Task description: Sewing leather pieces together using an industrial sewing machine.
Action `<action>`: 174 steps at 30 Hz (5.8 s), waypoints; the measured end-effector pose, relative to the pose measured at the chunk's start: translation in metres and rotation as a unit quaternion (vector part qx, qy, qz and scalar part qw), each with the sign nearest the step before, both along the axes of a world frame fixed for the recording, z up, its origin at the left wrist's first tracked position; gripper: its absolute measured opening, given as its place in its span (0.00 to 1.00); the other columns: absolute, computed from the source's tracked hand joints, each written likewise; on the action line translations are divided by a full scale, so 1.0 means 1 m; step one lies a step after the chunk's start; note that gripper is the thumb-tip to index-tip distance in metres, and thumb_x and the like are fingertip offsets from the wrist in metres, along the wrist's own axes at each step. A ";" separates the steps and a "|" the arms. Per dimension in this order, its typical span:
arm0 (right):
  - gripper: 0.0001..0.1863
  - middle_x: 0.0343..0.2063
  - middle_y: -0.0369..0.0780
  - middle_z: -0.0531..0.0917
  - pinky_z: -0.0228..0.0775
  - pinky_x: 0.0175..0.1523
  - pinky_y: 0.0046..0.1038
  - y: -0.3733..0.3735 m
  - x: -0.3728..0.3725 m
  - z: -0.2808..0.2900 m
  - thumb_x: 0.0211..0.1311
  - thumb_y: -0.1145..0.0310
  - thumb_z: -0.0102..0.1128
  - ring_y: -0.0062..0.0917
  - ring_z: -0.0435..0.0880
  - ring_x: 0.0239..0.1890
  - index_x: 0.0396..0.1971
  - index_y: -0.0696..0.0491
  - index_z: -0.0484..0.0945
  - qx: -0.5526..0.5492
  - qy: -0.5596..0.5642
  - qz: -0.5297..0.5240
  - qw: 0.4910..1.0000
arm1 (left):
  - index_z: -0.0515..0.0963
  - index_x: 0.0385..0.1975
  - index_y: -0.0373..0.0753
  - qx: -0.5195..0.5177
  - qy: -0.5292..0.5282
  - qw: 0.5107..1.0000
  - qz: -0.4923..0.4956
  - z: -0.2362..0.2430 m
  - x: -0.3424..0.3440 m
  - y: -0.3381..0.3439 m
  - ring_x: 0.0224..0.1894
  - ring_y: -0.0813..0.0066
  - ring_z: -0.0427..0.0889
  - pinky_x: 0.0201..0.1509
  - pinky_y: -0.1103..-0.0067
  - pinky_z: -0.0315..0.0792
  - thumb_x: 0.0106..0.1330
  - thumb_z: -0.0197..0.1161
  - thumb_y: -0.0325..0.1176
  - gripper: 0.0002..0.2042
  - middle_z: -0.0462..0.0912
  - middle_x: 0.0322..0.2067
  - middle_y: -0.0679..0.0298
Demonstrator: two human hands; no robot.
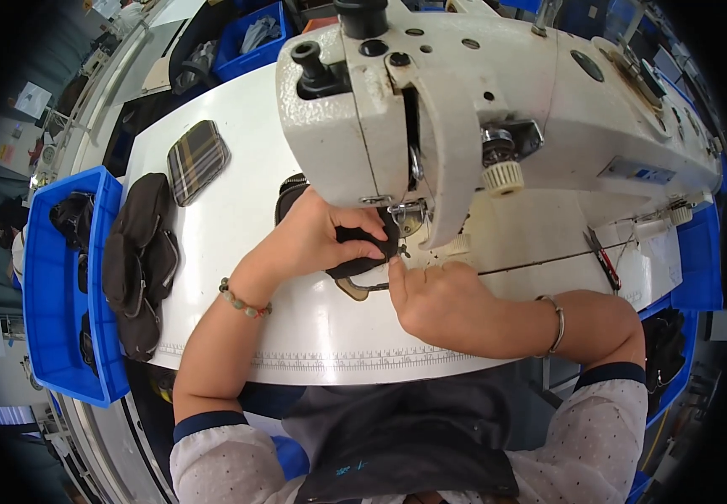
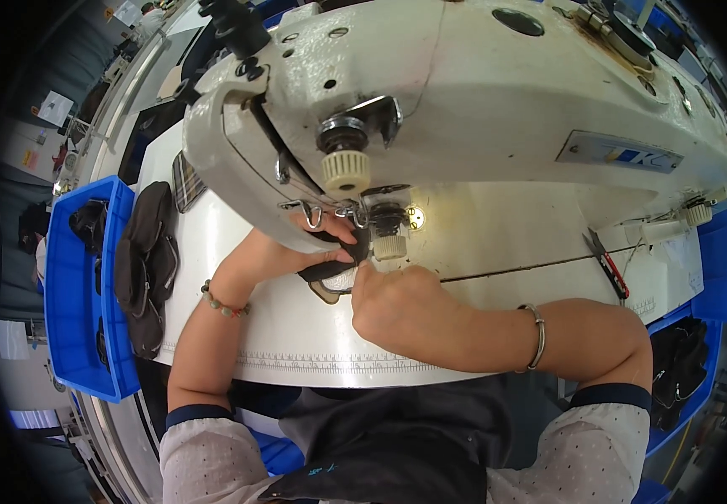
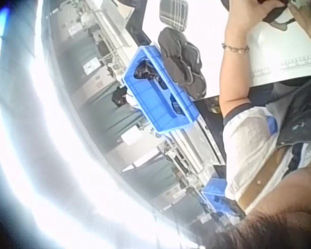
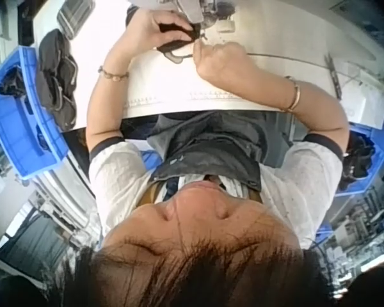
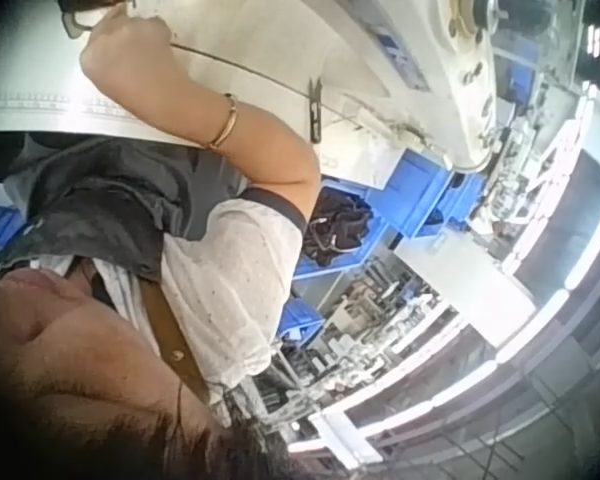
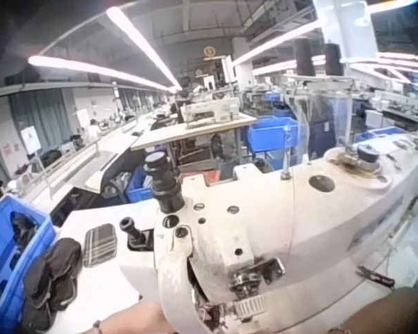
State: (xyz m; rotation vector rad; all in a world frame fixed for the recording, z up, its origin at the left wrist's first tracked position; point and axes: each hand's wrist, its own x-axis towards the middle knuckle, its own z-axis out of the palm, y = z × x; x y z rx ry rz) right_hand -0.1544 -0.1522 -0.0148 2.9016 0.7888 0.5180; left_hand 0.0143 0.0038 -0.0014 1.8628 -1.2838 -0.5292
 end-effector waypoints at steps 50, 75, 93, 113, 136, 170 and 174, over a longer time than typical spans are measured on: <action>0.23 0.12 0.33 0.71 0.56 0.13 0.22 -0.005 0.011 -0.003 0.44 0.72 0.58 0.16 0.71 0.12 0.42 0.67 0.82 0.053 -0.020 -0.025 0.998 | 0.81 0.36 0.30 0.030 -0.128 0.979 0.153 -0.003 -0.011 -0.009 0.32 0.76 0.82 0.35 0.77 0.75 0.56 0.73 0.27 0.11 0.86 0.32 0.59; 0.02 0.15 0.37 0.80 0.68 0.19 0.29 -0.001 0.005 0.001 0.36 0.70 0.63 0.27 0.82 0.20 0.12 0.50 0.81 0.134 0.067 0.001 0.989 | 0.85 0.27 0.32 0.243 -0.078 0.921 0.293 0.009 -0.021 -0.018 0.21 0.73 0.81 0.29 0.76 0.73 0.57 0.73 0.45 0.18 0.84 0.20 0.57; 0.10 0.14 0.36 0.78 0.65 0.15 0.26 -0.004 0.002 0.004 0.41 0.71 0.60 0.23 0.79 0.17 0.24 0.60 0.84 0.070 0.082 0.021 0.994 | 0.79 0.43 0.41 0.086 -0.385 0.918 -0.042 0.026 -0.063 0.011 0.53 0.65 0.81 0.44 0.76 0.80 0.47 0.64 0.23 0.20 0.81 0.52 0.67; 0.15 0.11 0.37 0.76 0.61 0.13 0.24 0.009 -0.017 0.007 0.40 0.72 0.60 0.20 0.75 0.13 0.28 0.68 0.82 0.072 0.053 0.065 0.994 | 0.86 0.31 0.41 0.037 -0.364 0.930 -0.027 0.022 -0.060 0.012 0.37 0.69 0.84 0.37 0.77 0.79 0.45 0.70 0.24 0.11 0.86 0.36 0.68; 0.03 0.14 0.36 0.80 0.68 0.19 0.29 0.000 0.001 0.003 0.36 0.68 0.64 0.27 0.81 0.20 0.12 0.50 0.80 0.098 0.025 0.001 0.995 | 0.86 0.33 0.39 0.012 -0.332 0.943 0.017 0.012 -0.041 -0.005 0.37 0.65 0.84 0.45 0.73 0.78 0.51 0.68 0.21 0.10 0.87 0.39 0.63; 0.10 0.23 0.41 0.85 0.74 0.25 0.37 0.007 0.032 -0.016 0.55 0.64 0.59 0.35 0.85 0.26 0.22 0.52 0.85 0.029 0.055 0.040 0.997 | 0.80 0.36 0.31 0.140 -0.225 0.963 0.044 0.032 -0.057 0.006 0.33 0.55 0.82 0.36 0.69 0.77 0.55 0.65 0.18 0.08 0.82 0.35 0.50; 0.08 0.13 0.36 0.81 0.69 0.20 0.33 0.023 0.030 -0.017 0.44 0.66 0.62 0.32 0.83 0.21 0.12 0.51 0.80 0.102 -0.021 0.083 0.991 | 0.79 0.47 0.31 0.050 -0.263 0.964 -0.010 0.038 -0.053 0.024 0.32 0.74 0.81 0.36 0.78 0.78 0.64 0.62 0.18 0.12 0.83 0.35 0.61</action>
